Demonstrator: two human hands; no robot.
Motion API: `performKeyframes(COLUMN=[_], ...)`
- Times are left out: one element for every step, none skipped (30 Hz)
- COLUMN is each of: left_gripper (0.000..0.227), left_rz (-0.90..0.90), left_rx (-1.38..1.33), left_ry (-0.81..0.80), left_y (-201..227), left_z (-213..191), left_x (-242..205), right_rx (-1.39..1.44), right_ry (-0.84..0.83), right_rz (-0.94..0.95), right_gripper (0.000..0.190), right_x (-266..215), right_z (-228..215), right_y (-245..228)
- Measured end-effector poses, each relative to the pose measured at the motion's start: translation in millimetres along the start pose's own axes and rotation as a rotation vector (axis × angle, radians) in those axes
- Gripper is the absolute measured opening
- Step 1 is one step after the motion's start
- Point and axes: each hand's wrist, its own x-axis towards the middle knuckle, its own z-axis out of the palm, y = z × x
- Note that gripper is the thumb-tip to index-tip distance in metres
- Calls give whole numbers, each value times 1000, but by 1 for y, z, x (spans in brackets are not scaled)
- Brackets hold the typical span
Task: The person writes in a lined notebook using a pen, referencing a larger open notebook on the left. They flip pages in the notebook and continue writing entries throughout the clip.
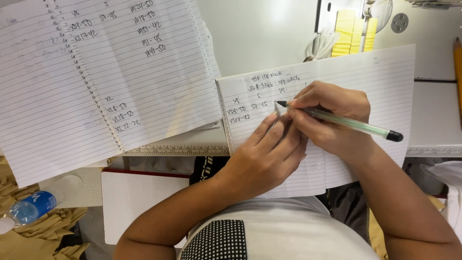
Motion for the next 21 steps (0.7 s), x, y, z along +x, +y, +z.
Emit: performKeyframes(left_gripper=[23, 21, 20, 20, 20, 21, 21, 21, 21, 21, 22, 22, 22, 22, 22, 22, 23, 25, 25, 26, 30], left_rz=[0, -2, -3, -2, -6, -11, -9, -5, -3, -1, -5, -8, -12, -15, -20, -26, -17, -9, -8, -13, -16], left_rx=[0, -8, -16, -15, -15, -15, -13, -13, -12, -10, -21, -32, -15, -34, -57, -46, -19, 8, 8, 19, 25], left_ry=[-1, 9, 19, 19, 20, 21, 20, 16, 10, 6, 11, 16, 12, 19, 26, 23, 11, -1, 0, -6, -15], left_y=[0, 0, -1, 0, 0, 0, 0, 0, 0, 2, 2, 1, 1, 1, 2, 2, 2, 2, 2, 2, 3], left_z=[0, 0, 0, 1, 1, 2, 2, 2, 2, 3, 3, 1, 1, 0, 0, -1, 0, 2, 2, 3, 4], left_x=[0, 0, 1, 0, 0, -1, -1, -1, -2, -1, -1, -1, -1, 0, 0, -3, -4, -5, -6, -6, -6], right_rx=[1, -13, -28, -27, -16, -4, -2, -21, -38, -35, -30, -25, -12, -43, -77, -67, -59, -52, -54, -50, -46], right_ry=[0, 3, 7, 8, -6, -21, -18, 0, 18, 20, 13, 5, 1, 8, 13, 8, 6, 4, 5, 36, 69], right_rz=[0, -9, -20, -21, -14, -8, -9, 6, 22, 22, 18, 13, 2, -5, -7, -14, -8, -1, -2, 4, 15], right_gripper=[13, 13, 14, 14, 13, 13, 13, 12, 12, 12, 12, 12, 12, 12, 11, 11, 14, 17, 17, 15, 13], right_x=[0, 0, 0, 1, 1, 1, 1, 1, 1, 0, 1, 2, 2, 2, 1, 1, 0, 0, -1, -2, -5], right_z=[1, 1, 2, 1, 0, -1, 0, 1, 3, 1, 0, 1, 0, 1, 0, 2, 1, 0, 0, 0, -1], right_y=[0, 1, 1, 0, 0, -1, -2, -2, -3, -3, -4, -4, -5, -5, -5, -4, -4, -2, 0, 3, 6])
